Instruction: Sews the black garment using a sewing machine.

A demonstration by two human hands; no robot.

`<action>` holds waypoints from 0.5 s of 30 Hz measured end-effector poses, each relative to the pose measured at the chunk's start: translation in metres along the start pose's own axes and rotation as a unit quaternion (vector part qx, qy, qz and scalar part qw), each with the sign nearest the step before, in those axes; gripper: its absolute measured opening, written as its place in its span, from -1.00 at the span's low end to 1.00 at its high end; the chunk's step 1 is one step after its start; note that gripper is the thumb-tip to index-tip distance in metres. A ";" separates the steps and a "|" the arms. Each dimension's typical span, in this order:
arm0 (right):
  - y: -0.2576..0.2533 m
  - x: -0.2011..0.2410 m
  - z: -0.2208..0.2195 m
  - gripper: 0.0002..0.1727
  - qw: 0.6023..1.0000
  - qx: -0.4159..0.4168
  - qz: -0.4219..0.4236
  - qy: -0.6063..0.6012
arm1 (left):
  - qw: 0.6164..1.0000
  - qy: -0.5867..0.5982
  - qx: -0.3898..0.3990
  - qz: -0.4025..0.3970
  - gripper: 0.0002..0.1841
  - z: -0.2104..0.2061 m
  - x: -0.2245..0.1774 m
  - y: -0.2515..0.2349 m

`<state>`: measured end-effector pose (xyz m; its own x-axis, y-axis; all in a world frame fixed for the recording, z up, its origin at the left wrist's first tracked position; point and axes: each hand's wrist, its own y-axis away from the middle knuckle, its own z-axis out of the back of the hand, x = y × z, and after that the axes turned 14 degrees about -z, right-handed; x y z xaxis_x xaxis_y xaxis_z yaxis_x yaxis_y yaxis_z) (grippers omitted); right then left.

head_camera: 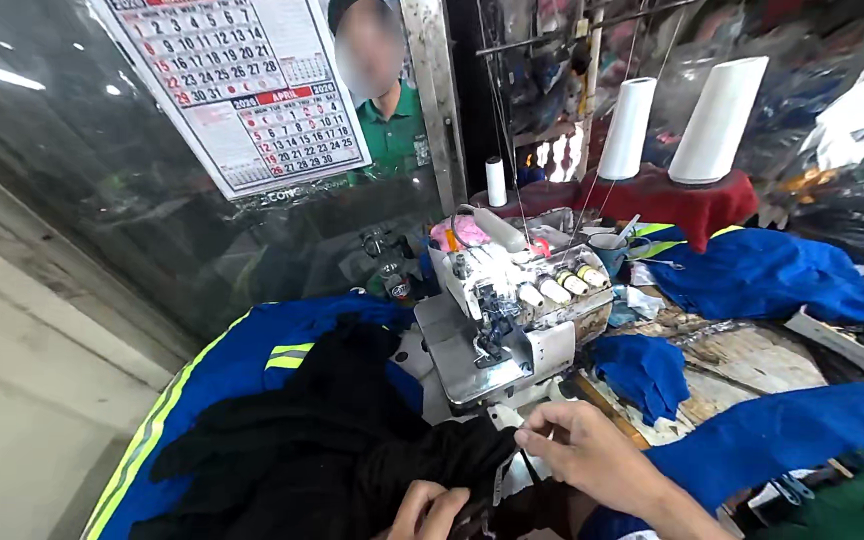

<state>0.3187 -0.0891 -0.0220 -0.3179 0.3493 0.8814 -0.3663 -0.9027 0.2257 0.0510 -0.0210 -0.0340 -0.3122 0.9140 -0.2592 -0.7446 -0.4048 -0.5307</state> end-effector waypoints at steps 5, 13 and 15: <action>0.007 -0.014 0.035 -0.68 0.999 -0.034 -0.008 0.025 | 0.999 -0.028 0.024 0.037 -0.80 -0.007 -0.006 -0.022; 0.019 -0.020 0.042 -0.67 0.997 -0.068 0.011 0.026 | 0.985 0.143 0.091 0.037 -0.51 0.044 -0.014 -0.071; 0.018 -0.019 0.040 -0.67 0.997 -0.066 0.016 0.024 | 0.991 0.026 0.132 -0.003 -0.50 0.037 -0.026 -0.089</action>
<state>0.3537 -0.1218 -0.0184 -0.3709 0.3353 0.8661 -0.4660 -0.8738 0.1387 0.1034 -0.0077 0.0503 -0.2820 0.9111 -0.3007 -0.8766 -0.3721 -0.3052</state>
